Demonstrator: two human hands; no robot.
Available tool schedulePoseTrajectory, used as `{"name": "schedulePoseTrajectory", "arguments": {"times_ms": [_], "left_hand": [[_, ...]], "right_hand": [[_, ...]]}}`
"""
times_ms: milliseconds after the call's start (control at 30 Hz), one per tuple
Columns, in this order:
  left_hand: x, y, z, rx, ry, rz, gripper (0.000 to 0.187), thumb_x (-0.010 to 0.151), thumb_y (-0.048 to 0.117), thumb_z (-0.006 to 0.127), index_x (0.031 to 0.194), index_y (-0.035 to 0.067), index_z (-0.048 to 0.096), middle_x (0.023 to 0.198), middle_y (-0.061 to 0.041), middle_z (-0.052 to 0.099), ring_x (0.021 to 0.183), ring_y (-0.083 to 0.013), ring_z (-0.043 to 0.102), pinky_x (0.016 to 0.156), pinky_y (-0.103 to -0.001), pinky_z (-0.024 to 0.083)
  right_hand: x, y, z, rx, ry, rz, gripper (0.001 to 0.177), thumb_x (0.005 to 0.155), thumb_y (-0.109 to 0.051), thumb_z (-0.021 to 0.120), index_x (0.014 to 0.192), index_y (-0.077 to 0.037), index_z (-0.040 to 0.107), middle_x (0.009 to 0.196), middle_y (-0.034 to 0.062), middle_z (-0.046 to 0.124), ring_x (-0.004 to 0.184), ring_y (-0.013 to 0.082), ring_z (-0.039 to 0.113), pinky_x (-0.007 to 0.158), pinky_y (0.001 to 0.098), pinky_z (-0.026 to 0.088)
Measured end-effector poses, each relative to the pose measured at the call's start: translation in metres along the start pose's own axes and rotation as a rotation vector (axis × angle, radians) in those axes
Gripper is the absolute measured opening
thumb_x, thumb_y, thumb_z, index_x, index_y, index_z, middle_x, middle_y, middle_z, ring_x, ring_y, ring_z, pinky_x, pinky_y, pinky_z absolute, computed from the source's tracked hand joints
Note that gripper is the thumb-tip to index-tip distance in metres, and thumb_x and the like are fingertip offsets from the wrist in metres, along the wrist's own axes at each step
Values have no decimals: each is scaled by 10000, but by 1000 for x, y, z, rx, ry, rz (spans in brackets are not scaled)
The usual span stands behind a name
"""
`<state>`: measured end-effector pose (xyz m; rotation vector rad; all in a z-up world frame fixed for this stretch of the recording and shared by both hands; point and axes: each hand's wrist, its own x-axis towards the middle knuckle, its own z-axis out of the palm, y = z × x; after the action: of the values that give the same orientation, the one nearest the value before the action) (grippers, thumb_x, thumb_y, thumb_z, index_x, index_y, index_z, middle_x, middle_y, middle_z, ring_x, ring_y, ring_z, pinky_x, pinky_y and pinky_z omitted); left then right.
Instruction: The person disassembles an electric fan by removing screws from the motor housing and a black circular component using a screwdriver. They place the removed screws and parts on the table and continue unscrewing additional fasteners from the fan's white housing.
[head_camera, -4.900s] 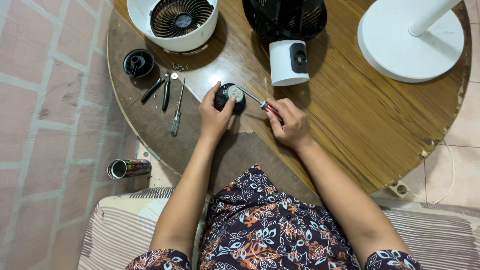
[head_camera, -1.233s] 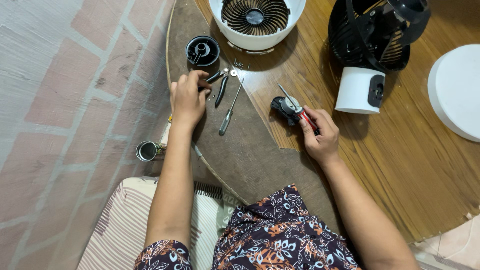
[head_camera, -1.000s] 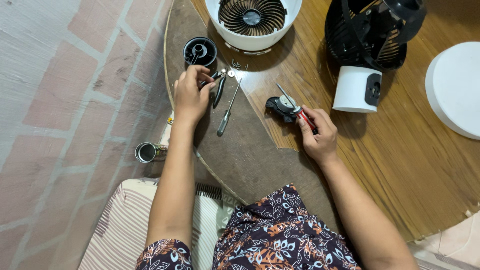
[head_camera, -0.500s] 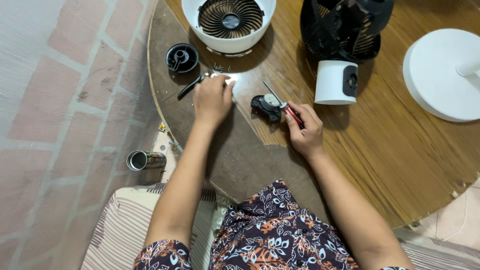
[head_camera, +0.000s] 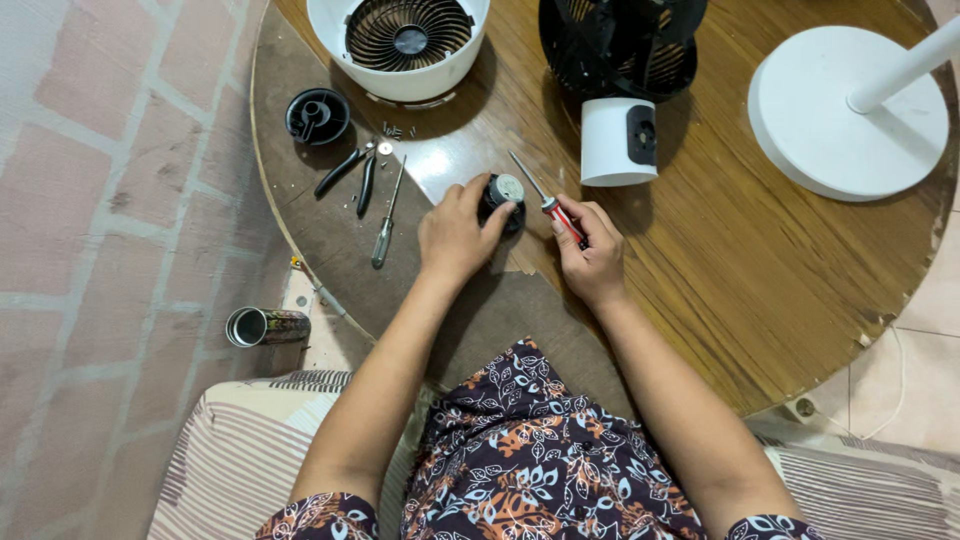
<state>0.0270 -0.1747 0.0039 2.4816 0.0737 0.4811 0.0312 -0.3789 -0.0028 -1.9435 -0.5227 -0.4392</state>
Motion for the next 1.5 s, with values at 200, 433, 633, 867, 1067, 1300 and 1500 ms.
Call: {"name": "schedulePoseTrajectory", "arguments": {"times_ms": [200, 433, 633, 867, 1067, 1300, 1500], "left_hand": [[30, -50, -12, 145, 85, -69, 398, 907, 362, 742, 1271, 207, 695, 1026, -68, 680, 903, -259, 696, 733, -412, 552], [81, -123, -40, 352, 131, 2, 250, 823, 73, 729, 998, 229, 817, 988, -51, 615, 991, -268, 606, 790, -442, 435], [94, -135, -35, 366, 75, 95, 192, 876, 124, 694, 963, 237, 822, 974, -64, 598, 977, -273, 576, 787, -442, 374], [95, -127, -29, 377, 80, 119, 151, 853, 152, 722, 909, 245, 827, 941, -47, 601, 953, -264, 567, 791, -444, 365], [97, -119, -31, 399, 38, 123, 96, 819, 192, 766, 892, 219, 822, 929, -61, 603, 944, -273, 564, 783, -448, 362], [102, -113, -34, 405, 17, 168, 95, 830, 150, 735, 887, 195, 796, 1038, -81, 629, 983, -284, 572, 809, -450, 371], [106, -114, -55, 196, 101, 113, 79, 890, 149, 766, 930, 81, 758, 991, -97, 680, 977, -301, 616, 812, -451, 450]], "right_hand": [[-1, 4, 1, 16, -3, 45, 266, 1001, -53, 681, 1255, 23, 661, 1049, 138, 693, 872, 212, 684, 792, 296, 536], [0, 0, 0, -10, -20, 48, 261, 1012, -72, 669, 1254, 26, 661, 1035, 138, 691, 897, 218, 682, 806, 301, 530], [3, -2, 0, 0, -17, 77, 264, 1008, -73, 670, 1253, 28, 662, 1035, 136, 692, 881, 222, 678, 798, 299, 528], [2, -1, 0, -20, -23, 54, 269, 1011, -80, 676, 1256, 28, 661, 1051, 140, 694, 915, 230, 687, 821, 306, 535], [2, 1, 1, -22, -26, 62, 270, 1007, -76, 680, 1255, 29, 661, 1054, 142, 693, 920, 232, 688, 826, 308, 536], [2, 0, 0, -19, -26, 57, 270, 1007, -75, 677, 1255, 30, 660, 1065, 145, 698, 939, 237, 696, 840, 309, 539], [2, -1, 0, -22, -24, 88, 270, 1013, -89, 677, 1258, 24, 668, 1044, 135, 702, 907, 225, 692, 817, 304, 535]]}}
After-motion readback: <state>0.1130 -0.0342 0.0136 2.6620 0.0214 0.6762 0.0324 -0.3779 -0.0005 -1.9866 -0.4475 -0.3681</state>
